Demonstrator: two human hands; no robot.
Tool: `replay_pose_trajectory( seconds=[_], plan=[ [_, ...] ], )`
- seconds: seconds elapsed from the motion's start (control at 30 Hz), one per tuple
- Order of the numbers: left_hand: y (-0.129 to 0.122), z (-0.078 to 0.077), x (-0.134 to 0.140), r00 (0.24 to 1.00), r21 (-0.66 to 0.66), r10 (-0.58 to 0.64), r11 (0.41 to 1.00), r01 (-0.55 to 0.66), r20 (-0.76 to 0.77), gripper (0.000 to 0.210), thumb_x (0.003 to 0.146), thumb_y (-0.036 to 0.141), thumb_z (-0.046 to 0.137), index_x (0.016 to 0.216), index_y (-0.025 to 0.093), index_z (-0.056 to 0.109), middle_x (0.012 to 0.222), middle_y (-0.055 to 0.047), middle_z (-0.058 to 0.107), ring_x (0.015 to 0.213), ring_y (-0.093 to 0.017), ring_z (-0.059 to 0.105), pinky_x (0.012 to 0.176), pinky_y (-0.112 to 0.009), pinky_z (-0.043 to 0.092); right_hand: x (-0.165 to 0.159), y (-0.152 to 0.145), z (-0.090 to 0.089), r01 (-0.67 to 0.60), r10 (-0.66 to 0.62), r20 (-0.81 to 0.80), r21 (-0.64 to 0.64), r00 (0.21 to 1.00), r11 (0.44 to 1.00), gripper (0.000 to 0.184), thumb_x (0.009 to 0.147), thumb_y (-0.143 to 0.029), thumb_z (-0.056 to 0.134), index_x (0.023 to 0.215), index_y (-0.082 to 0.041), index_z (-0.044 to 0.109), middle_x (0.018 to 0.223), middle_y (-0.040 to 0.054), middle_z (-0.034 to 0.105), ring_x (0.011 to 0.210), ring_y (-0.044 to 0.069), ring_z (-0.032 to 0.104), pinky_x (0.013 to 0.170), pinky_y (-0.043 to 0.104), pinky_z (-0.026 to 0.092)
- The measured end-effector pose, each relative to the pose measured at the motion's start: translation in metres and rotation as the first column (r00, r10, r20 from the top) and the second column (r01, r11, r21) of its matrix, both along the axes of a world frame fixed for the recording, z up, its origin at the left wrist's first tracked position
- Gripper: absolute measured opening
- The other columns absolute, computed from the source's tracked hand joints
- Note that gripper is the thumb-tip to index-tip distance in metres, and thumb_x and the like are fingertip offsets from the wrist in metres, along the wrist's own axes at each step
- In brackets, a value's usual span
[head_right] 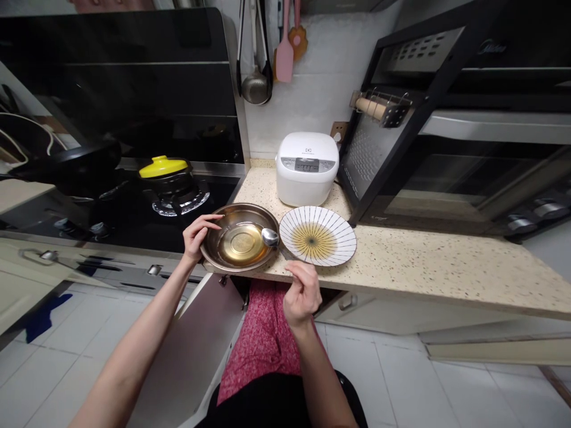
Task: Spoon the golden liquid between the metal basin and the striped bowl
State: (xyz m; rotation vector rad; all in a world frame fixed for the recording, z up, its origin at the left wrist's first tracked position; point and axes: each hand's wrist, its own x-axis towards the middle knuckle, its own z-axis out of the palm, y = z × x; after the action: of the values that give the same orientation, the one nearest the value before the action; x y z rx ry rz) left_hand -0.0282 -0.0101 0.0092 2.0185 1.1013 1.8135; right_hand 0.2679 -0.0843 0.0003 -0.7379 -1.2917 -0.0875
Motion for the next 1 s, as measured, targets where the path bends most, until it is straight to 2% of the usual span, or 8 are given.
replay_pose_trajectory(
  seconds=[0.2,0.43,0.63,1.0],
  plan=[
    [0.0,0.0,0.0,1.0,0.003,-0.015,1.0,0.015,0.007,0.041,0.102,0.048,0.053,0.088,0.02,0.08,0.119,-0.012,0.079,0.109,-0.031,0.072,0.099,-0.048,0.054,-0.017,-0.004,-0.001,-0.106,0.108,0.023,-0.095,0.994,0.99,0.021,0.101,-0.01,0.052,0.102,-0.023,0.068,0.087,0.0021,0.075,0.081,0.018,0.074,0.077,0.034,0.062],
    [0.0,0.001,0.0,1.0,-0.021,0.02,1.0,-0.02,-0.007,0.047,0.101,0.055,0.051,0.085,0.02,0.078,0.118,-0.013,0.079,0.108,-0.032,0.072,0.098,-0.05,0.055,-0.026,-0.003,-0.005,-0.139,0.143,0.01,-0.177,0.99,0.974,0.022,0.102,-0.011,0.05,0.097,-0.022,0.068,0.084,0.002,0.074,0.079,0.016,0.073,0.077,0.033,0.061],
    [0.0,0.0,0.0,1.0,-0.001,-0.003,1.0,0.003,0.001,0.042,0.102,0.049,0.052,0.087,0.02,0.079,0.118,-0.012,0.079,0.108,-0.031,0.072,0.097,-0.048,0.054,-0.028,-0.001,-0.008,-0.152,0.155,0.003,-0.189,0.988,0.97,0.022,0.102,-0.009,0.05,0.096,-0.022,0.068,0.085,0.0017,0.074,0.08,0.015,0.072,0.076,0.03,0.06],
    [-0.001,0.001,0.0,1.0,-0.017,0.021,1.0,-0.022,-0.009,0.047,0.101,0.055,0.051,0.085,0.02,0.078,0.117,-0.013,0.079,0.107,-0.031,0.072,0.098,-0.049,0.055,-0.032,-0.001,-0.007,-0.15,0.152,-0.002,-0.205,0.988,0.967,0.022,0.102,-0.011,0.05,0.097,-0.022,0.069,0.083,0.0018,0.074,0.075,0.016,0.072,0.073,0.03,0.06]
  ],
)
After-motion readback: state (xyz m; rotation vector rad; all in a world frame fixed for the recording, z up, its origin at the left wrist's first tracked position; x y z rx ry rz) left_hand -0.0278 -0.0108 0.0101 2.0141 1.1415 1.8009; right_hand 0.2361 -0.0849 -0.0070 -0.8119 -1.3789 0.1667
